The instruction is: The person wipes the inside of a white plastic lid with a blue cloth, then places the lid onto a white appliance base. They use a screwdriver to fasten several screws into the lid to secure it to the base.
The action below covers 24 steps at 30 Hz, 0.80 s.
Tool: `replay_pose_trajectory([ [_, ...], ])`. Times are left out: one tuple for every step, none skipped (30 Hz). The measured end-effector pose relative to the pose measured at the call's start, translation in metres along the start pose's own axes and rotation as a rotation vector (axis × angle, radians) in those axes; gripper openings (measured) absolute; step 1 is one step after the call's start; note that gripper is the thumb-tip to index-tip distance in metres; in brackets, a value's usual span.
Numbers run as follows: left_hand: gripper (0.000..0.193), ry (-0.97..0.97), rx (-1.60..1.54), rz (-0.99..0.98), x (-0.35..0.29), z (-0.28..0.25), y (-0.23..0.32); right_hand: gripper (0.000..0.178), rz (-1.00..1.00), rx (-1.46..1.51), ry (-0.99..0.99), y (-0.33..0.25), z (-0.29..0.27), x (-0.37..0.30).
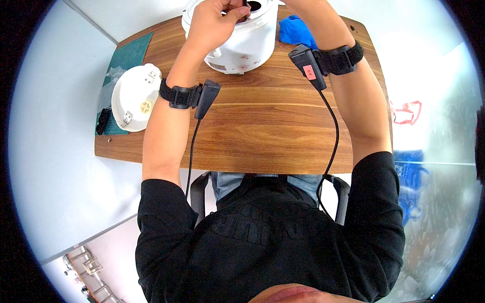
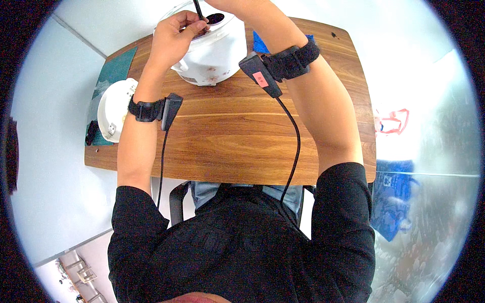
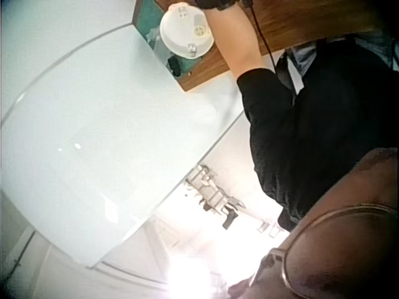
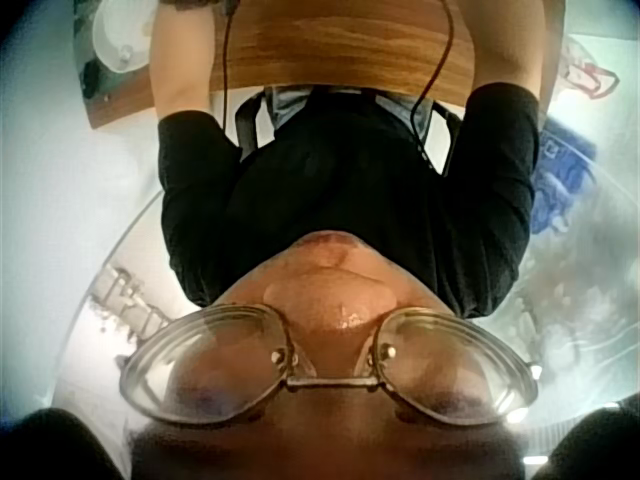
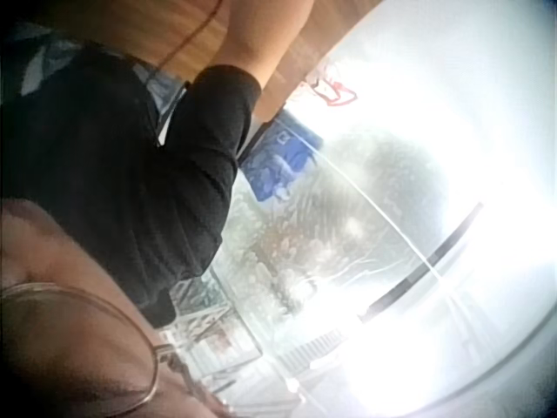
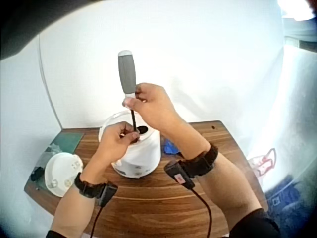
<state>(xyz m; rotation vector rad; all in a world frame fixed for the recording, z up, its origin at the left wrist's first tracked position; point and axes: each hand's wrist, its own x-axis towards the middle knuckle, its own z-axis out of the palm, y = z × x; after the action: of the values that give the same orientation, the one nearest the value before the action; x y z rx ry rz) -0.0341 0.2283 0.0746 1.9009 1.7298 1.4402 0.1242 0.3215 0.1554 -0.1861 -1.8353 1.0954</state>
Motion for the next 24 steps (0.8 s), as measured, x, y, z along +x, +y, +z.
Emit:
replay_pose_trajectory([
  [0.014,-0.012,-0.013,-0.001,0.000,0.000,0.000,0.029,0.016,-0.102,0.019,-0.008,-0.001,-0.001],
  [0.014,-0.024,-0.025,-0.003,0.001,0.001,0.001,0.028,0.033,-0.203,0.038,-0.015,0.000,-0.003],
  [0.014,-0.036,-0.037,-0.004,0.001,0.001,0.001,0.028,0.038,-0.226,0.068,-0.020,0.003,-0.006],
  [0.014,-0.036,-0.045,-0.005,0.001,0.000,0.000,0.027,0.042,-0.250,0.098,-0.025,0.007,-0.008],
  [0.014,-0.037,-0.056,-0.003,0.001,0.000,-0.001,0.026,0.047,-0.276,0.130,-0.029,0.010,-0.010],
  [0.014,-0.037,-0.066,-0.002,0.001,0.000,-0.002,0.027,0.046,-0.300,0.142,-0.031,0.011,-0.011],
  [0.015,-0.039,-0.050,-0.003,0.001,0.000,-0.002,0.028,0.045,-0.324,0.154,-0.032,0.013,-0.012],
  [0.015,-0.041,-0.035,-0.003,0.000,-0.001,0.000,0.028,0.044,-0.349,0.167,-0.033,0.013,-0.013],
  [0.015,-0.043,-0.019,-0.004,0.000,-0.001,0.002,0.029,-0.011,-0.360,0.152,-0.029,0.011,-0.012],
  [0.015,-0.037,-0.028,0.007,0.000,0.000,0.003,0.029,-0.067,-0.371,0.138,-0.022,0.006,-0.009],
  [0.015,-0.030,-0.035,0.017,0.000,0.002,0.004,0.030,-0.124,-0.381,0.123,-0.018,0.004,-0.008],
  [0.015,-0.023,-0.043,0.028,0.000,0.003,0.005,0.030,-0.104,-0.343,0.127,-0.015,0.003,-0.007],
  [0.015,-0.019,-0.038,0.020,-0.001,0.003,0.005,0.030,-0.084,-0.306,0.132,-0.014,0.003,-0.007],
  [0.015,-0.017,-0.035,0.014,-0.001,0.004,0.005,0.030,-0.064,-0.271,0.137,-0.013,0.003,-0.006],
  [0.015,-0.009,-0.027,0.004,-0.002,0.002,0.005,0.030,-0.010,-0.300,0.140,-0.023,0.006,-0.009],
  [0.014,-0.017,-0.047,-0.005,-0.002,0.002,0.003,0.030,0.044,-0.330,0.142,-0.038,0.009,-0.013],
  [0.014,-0.029,-0.068,-0.011,-0.001,0.001,0.002,0.030,0.098,-0.362,0.149,-0.048,0.011,-0.016],
  [0.014,-0.040,-0.090,-0.016,0.000,0.001,0.001,0.030,0.015,-0.411,0.188,-0.040,0.013,-0.014],
  [0.014,-0.025,-0.061,-0.008,0.000,0.001,0.001,0.030,-0.069,-0.460,0.227,-0.024,0.015,-0.010],
  [0.015,-0.009,-0.032,-0.002,-0.001,0.001,0.004,0.030,-0.152,-0.507,0.263,-0.022,0.019,-0.009],
  [0.016,0.007,-0.003,0.005,-0.002,0.001,0.007,0.030,-0.111,-0.470,0.229,-0.023,0.019,-0.011],
  [0.019,-0.003,0.072,0.010,-0.004,0.000,0.008,0.030,-0.069,-0.433,0.196,-0.026,0.018,-0.014],
  [0.022,-0.011,0.146,0.018,-0.005,-0.002,0.011,0.031,-0.030,-0.397,0.162,-0.031,0.018,-0.016],
  [0.025,-0.019,0.221,0.025,-0.006,-0.002,0.013,0.031,-0.028,-0.375,0.170,-0.030,0.015,-0.015],
])
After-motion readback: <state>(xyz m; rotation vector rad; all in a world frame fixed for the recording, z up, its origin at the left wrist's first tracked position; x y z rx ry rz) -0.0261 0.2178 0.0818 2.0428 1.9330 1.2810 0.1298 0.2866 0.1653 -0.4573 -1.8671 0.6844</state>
